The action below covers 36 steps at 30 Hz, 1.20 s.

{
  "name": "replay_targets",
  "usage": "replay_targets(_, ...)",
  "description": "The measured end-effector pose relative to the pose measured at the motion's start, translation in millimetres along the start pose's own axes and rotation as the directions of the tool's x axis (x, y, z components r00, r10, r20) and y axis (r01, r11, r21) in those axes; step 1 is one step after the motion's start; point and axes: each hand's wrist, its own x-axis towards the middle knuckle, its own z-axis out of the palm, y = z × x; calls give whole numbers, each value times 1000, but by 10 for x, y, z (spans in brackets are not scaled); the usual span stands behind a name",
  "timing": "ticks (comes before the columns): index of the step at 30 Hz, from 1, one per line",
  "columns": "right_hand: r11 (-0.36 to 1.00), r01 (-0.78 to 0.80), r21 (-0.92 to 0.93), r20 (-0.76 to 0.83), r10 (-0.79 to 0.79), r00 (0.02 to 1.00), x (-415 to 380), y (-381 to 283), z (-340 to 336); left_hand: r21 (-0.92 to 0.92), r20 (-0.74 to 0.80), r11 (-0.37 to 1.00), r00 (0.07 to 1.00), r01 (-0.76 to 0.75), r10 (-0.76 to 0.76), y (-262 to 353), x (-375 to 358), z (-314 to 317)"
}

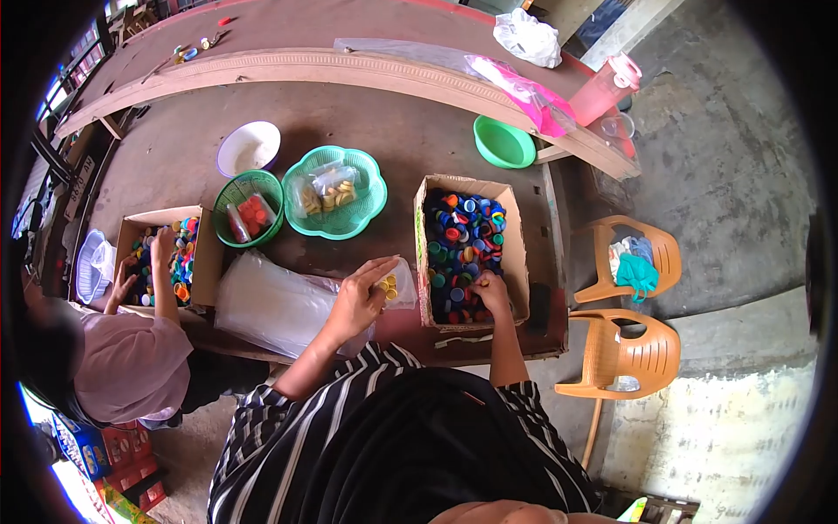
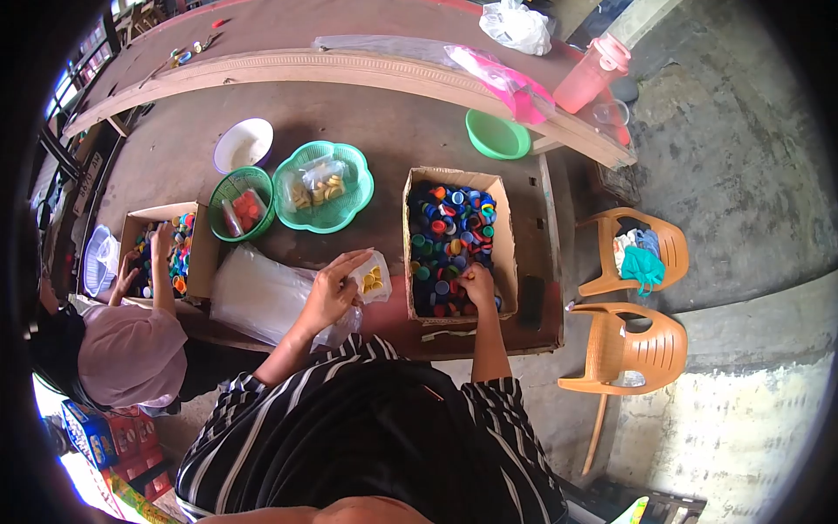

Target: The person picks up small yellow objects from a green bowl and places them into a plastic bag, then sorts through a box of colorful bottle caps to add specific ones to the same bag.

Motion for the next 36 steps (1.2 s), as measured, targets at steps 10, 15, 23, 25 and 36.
replay_targets(10, 856, -315, 409, 181, 263, 948, -400, -683, -312, 42, 43, 996, 996, -82, 80, 19, 20, 173)
replay_targets(15, 791, -335, 512, 264, 226, 938, -463, -702, -198, -11, 72, 1000, 997, -19, 20, 76, -20, 189)
replay_targets(23, 582, -419, 697, 338, 248, 908, -425, -748, -124, 3, 43, 999, 998, -49, 49, 71, 4, 120)
replay_targets(25, 465, -461, 756, 372, 273, 887, -418, -794, -116, 17, 36, 999, 998, -45, 44, 60, 11, 115)
replay_targets(36, 652, -210, 728, 232, 54, 971, -441, -1277, -151, -52, -26, 997, 998, -61, 60, -341, 356, 949)
